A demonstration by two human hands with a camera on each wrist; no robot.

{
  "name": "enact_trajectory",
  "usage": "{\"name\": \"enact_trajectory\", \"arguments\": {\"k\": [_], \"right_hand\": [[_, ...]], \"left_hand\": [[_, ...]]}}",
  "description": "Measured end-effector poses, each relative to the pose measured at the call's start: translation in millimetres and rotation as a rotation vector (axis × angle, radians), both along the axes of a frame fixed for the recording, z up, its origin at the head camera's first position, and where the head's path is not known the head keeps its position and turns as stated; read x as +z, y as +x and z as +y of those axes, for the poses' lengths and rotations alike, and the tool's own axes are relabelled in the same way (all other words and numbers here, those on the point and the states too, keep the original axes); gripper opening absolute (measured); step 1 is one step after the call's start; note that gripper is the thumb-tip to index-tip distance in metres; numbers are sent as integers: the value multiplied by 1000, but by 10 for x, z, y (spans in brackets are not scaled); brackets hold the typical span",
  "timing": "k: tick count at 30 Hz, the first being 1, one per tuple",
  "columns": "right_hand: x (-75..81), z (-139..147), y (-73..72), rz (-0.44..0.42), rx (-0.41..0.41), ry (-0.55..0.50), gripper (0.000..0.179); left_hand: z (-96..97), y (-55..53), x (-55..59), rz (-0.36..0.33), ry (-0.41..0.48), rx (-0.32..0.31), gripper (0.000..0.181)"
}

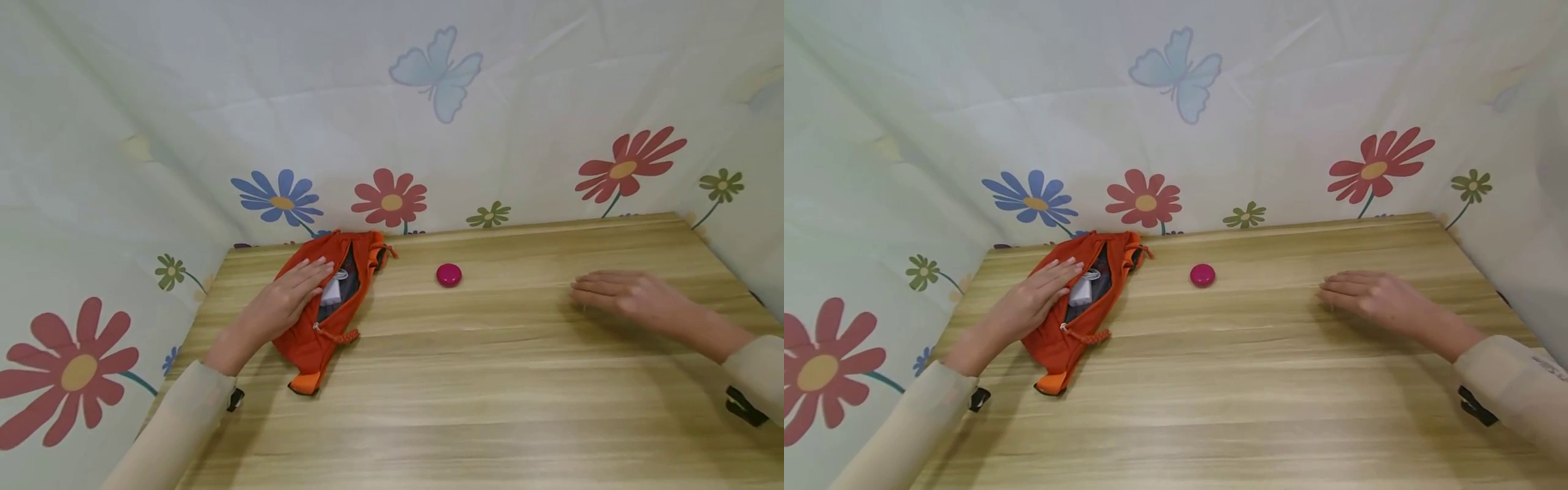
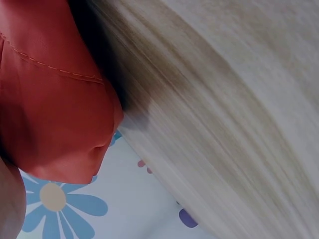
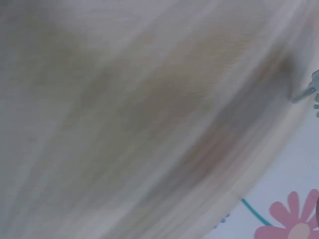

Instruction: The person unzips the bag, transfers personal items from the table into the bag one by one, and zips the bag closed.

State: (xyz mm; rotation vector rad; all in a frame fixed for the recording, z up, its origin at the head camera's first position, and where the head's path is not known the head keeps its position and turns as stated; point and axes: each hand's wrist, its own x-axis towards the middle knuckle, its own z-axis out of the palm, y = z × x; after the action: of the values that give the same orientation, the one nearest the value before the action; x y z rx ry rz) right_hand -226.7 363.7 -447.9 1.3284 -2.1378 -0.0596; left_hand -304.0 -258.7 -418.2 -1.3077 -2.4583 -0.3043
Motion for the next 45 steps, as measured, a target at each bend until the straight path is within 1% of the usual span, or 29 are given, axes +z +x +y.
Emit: {"name": "enact_trajectory", "arguments": {"k": [8, 11, 16, 20, 21, 22, 23, 24, 26, 27, 28, 30, 33, 34, 36, 37, 38, 43, 45], "right_hand": [[170, -232, -84, 37, 73, -36, 57], [252, -330, -120, 45, 84, -33, 57], [401, -482, -143, 41, 75, -4, 58], [486, -587, -145, 5, 58, 46, 61], [499, -611, -146, -13, 51, 61, 56], [509, -635, -149, -29, 44, 76, 45], [514, -660, -154, -43, 37, 88, 38], [515, -690, -164, -53, 31, 94, 41], [503, -755, -185, -65, 25, 92, 62], [489, -796, -200, -70, 28, 81, 66], [473, -840, -216, -70, 33, 66, 64], [439, -935, -247, -69, 46, 23, 48], [406, -1092, -276, -77, 60, -39, 41], [402, -1146, -284, -85, 57, -53, 44], [398, -1254, -303, -114, 44, -81, 58], [394, -1306, -317, -133, 39, -95, 63], [392, -1356, -331, -157, 32, -106, 63], [388, -1583, -417, -302, -9, -219, 42], [397, -1663, -444, -371, -41, -269, 35]], "left_hand": [[-13, 21, -5, 12, 0, -8, 51], [-14, 29, -1, 14, -8, -5, 51], [-18, 29, 0, 15, -13, -2, 50], [-17, 25, 8, 10, -16, -3, 49], [-15, 25, 11, 10, -18, -2, 50], [-14, 25, 14, 8, -19, -2, 50], [-10, 24, 17, 8, -19, -2, 50], [-9, 23, 19, 7, -18, -1, 50], [-4, 20, 23, 5, -19, -2, 50], [-1, 18, 26, 6, -18, -5, 50], [0, 15, 28, 7, -18, -6, 50], [3, 11, 36, 9, -15, -10, 49], [5, 5, 49, 16, -8, -11, 49], [4, 4, 52, 19, -3, -9, 49], [4, 6, 59, 18, 9, -8, 49], [2, 9, 58, 18, 11, -5, 49], [-1, 13, 57, 18, 14, -5, 49], [-13, 42, 47, 8, 16, 8, 50], [-16, 49, 47, 8, 19, 11, 50]]}}
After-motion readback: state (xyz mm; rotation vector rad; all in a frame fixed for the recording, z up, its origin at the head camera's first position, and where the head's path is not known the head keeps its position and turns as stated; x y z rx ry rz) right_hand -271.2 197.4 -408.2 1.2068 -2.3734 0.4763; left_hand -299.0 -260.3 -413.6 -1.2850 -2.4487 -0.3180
